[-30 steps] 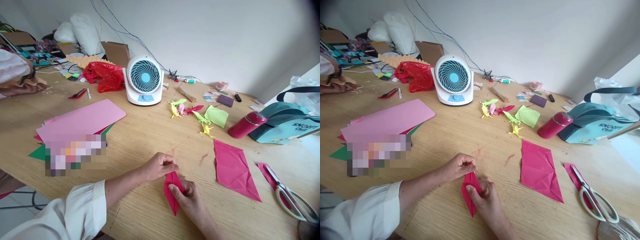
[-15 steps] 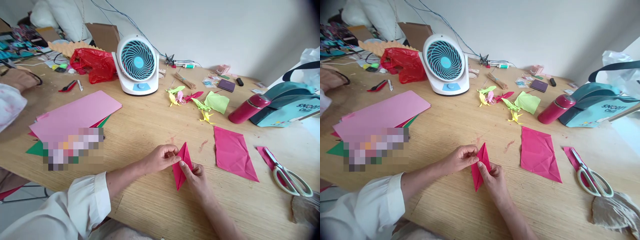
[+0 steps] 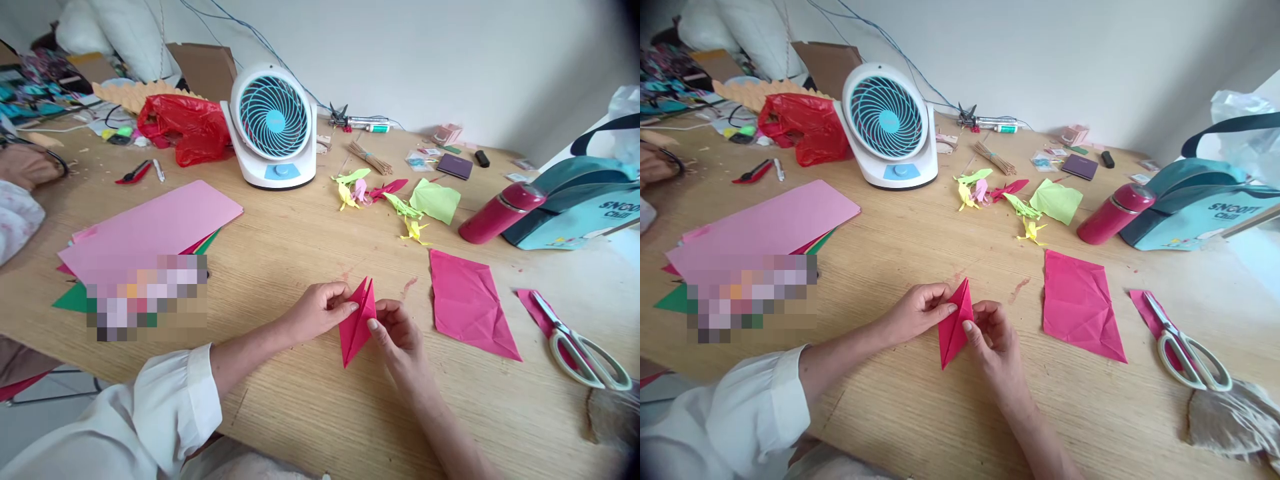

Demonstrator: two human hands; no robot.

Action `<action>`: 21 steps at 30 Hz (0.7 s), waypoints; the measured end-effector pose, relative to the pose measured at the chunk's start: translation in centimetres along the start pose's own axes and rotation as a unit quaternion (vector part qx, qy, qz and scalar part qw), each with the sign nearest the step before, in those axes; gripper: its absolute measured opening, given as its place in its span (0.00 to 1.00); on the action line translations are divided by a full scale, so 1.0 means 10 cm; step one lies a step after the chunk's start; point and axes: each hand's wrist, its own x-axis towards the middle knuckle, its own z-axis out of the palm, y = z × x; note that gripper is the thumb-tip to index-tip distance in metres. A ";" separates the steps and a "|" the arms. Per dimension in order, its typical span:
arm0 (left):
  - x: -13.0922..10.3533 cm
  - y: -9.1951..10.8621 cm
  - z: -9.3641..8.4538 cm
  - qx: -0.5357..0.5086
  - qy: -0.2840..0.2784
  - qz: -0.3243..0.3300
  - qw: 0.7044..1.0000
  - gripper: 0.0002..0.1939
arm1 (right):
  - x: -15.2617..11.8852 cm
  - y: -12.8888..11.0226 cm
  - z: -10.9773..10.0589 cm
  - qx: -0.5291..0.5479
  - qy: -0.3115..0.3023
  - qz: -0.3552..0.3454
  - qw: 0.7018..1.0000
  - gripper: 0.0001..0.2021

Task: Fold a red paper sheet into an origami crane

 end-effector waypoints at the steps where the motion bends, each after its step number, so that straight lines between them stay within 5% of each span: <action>1: 0.00 -0.01 0.00 0.008 0.004 -0.001 1.000 0.13 | 0.01 0.01 -0.02 0.001 0.015 -0.005 1.000 0.10; 21: 0.02 -0.04 -0.02 -0.032 0.009 0.026 0.999 0.09 | 0.01 0.14 -0.09 -0.040 -0.034 -0.040 0.998 0.03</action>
